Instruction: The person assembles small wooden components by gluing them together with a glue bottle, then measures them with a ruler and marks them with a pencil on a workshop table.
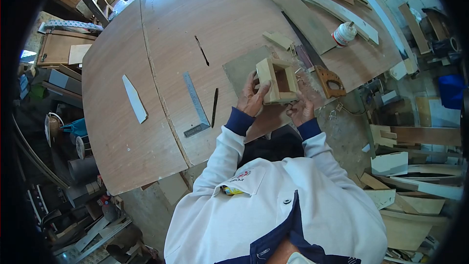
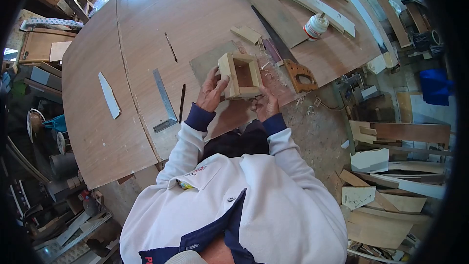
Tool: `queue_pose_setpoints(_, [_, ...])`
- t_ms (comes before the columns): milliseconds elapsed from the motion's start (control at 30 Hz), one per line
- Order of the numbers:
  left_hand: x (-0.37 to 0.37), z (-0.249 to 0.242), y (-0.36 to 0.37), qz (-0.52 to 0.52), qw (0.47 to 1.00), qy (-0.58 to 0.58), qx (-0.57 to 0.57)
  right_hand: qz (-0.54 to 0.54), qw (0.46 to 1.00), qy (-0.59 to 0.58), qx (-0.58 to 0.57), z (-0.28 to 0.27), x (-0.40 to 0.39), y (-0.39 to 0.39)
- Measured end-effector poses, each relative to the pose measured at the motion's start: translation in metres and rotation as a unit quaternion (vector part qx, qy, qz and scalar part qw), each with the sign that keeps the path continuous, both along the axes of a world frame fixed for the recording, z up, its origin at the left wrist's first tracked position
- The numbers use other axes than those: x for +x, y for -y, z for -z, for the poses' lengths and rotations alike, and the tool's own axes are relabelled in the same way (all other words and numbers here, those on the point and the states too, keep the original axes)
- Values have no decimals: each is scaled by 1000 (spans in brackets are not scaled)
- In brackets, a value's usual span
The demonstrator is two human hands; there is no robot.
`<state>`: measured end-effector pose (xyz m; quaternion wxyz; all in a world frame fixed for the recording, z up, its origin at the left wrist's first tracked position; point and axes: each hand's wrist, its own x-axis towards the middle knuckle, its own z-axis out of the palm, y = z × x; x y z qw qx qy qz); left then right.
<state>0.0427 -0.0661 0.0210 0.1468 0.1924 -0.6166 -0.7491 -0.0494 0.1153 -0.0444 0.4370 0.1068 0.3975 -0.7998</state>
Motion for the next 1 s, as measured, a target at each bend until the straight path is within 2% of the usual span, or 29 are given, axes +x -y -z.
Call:
queue_pose_setpoints(67, [-6, 18, 9, -26, 999, -15, -42, -2, 1000, 11, -19, 5, 0, 0])
queue_pose_setpoints(133, [-5, 10, 13, -50, 995, -26, -84, -2, 999, 27, -37, -4, 3, 3])
queue_pose_setpoints(200, [-1, -2, 13, -44, 998, -33, 32, -16, 999, 36, -35, -17, 2, 7])
queue_pose_setpoints(233, [-2, -3, 14, -46, 998, -32, 32, -18, 999, 38, -35, -21, 0, 9])
queue_pose_setpoints(300, [-2, -4, 16, -4, 987, -62, -151, -29, 996, 51, -63, -24, -3, 12])
queue_pose_setpoints(333, [-3, -6, 18, -5, 987, -60, -151, -30, 996, 53, -63, -22, -3, 13])
queue_pose_setpoints(400, [-9, -10, 22, 8, 967, -25, -252, -28, 996, 51, -74, -18, -8, 13])
queue_pose_setpoints(533, [-15, -13, 26, -2, 954, -8, -300, -34, 995, 48, -75, -15, -16, 18])
queue_pose_setpoints(600, [-16, -18, 26, -11, 925, 8, -380, -39, 992, 66, -98, -11, -19, 19])
queue_pose_setpoints(700, [-19, -19, 27, -29, 896, -16, -443, -35, 992, 59, -104, -12, -25, 23])
queue_pose_setpoints(800, [-19, -27, 24, 2, 912, -21, -409, -29, 990, 82, -113, -20, -29, 28])
queue_pose_setpoints(1000, [-15, -28, 10, -13, 916, -41, -400, -16, 984, 88, -156, -13, -32, 30])
